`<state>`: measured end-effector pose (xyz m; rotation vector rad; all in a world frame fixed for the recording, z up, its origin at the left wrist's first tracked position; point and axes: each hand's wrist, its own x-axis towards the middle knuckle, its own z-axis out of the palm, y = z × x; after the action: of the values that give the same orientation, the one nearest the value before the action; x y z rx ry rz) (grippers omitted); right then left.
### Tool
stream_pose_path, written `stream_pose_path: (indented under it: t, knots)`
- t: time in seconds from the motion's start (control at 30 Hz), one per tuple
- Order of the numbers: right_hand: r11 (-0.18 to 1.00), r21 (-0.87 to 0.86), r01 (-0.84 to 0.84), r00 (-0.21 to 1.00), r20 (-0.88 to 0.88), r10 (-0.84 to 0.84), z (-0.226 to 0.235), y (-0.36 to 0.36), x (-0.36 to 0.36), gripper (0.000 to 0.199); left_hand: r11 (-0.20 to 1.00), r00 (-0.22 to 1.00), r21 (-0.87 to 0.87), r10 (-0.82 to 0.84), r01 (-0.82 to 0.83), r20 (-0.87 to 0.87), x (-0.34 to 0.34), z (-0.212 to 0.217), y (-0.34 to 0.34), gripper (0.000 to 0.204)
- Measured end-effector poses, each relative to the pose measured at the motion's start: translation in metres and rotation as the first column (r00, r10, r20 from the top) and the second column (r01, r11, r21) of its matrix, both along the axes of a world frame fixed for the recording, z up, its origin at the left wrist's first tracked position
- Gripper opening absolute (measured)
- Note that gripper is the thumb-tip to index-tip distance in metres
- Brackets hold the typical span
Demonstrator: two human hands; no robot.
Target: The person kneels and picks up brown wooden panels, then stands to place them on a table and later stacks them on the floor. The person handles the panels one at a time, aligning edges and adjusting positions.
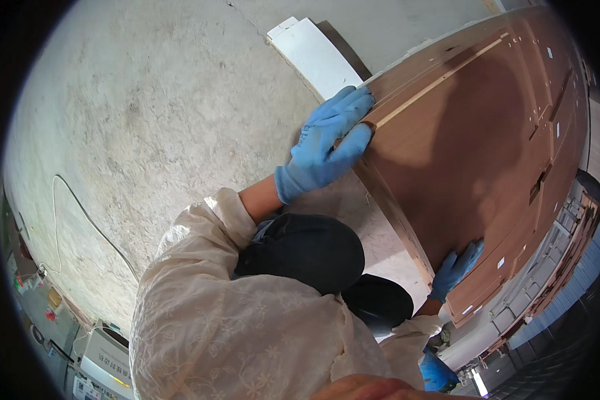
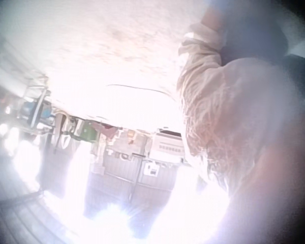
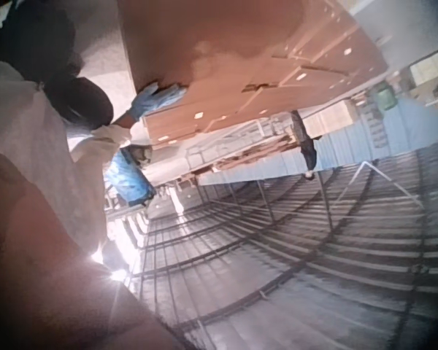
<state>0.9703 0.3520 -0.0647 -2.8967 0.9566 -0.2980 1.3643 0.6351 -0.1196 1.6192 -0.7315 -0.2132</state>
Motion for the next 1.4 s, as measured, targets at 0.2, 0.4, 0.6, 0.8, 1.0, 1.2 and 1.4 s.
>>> stream_pose_path:
  t: [0.2, 0.4, 0.6, 0.8, 1.0, 1.2, 1.4]
  knots:
    - [0.994, 0.016, 0.109, 0.992, -0.066, -0.108, -0.001, 0.001, -0.004, 0.063, 0.998, 0.994, 0.009, 0.058, -0.059, 0.093, 0.000, -0.005, -0.001, 0.044]
    - [0.991, 0.061, 0.123, 0.991, -0.054, -0.120, 0.000, 0.002, -0.002, 0.067, 0.993, 0.993, -0.085, 0.075, -0.082, -0.090, -0.003, -0.006, -0.009, 0.041]
    - [0.987, 0.094, 0.133, 0.991, -0.007, -0.133, -0.003, 0.002, -0.001, 0.068, 0.998, 0.998, -0.054, 0.016, -0.020, -0.065, 0.017, 0.002, -0.016, 0.037]
    - [0.996, 0.038, 0.075, 0.997, -0.008, -0.074, -0.003, -0.001, -0.001, 0.067, 0.991, 0.989, 0.078, -0.113, 0.106, 0.092, 0.066, 0.015, -0.042, 0.037]
    - [1.000, -0.006, 0.017, 1.000, -0.012, -0.017, -0.004, -0.003, -0.003, 0.066, 0.989, 0.974, 0.130, -0.096, 0.070, 0.205, 0.056, 0.014, -0.056, 0.035]
    - [1.000, 0.001, 0.017, 1.000, 0.008, -0.017, -0.003, -0.002, 0.001, 0.067, 0.978, 0.961, 0.170, -0.156, 0.118, 0.228, 0.081, 0.015, -0.081, 0.034]
    - [0.999, -0.027, -0.029, 0.999, 0.017, 0.030, 0.000, 0.003, 0.008, 0.058, 0.949, 0.965, 0.279, -0.200, 0.148, 0.168, 0.077, 0.003, -0.097, 0.038]
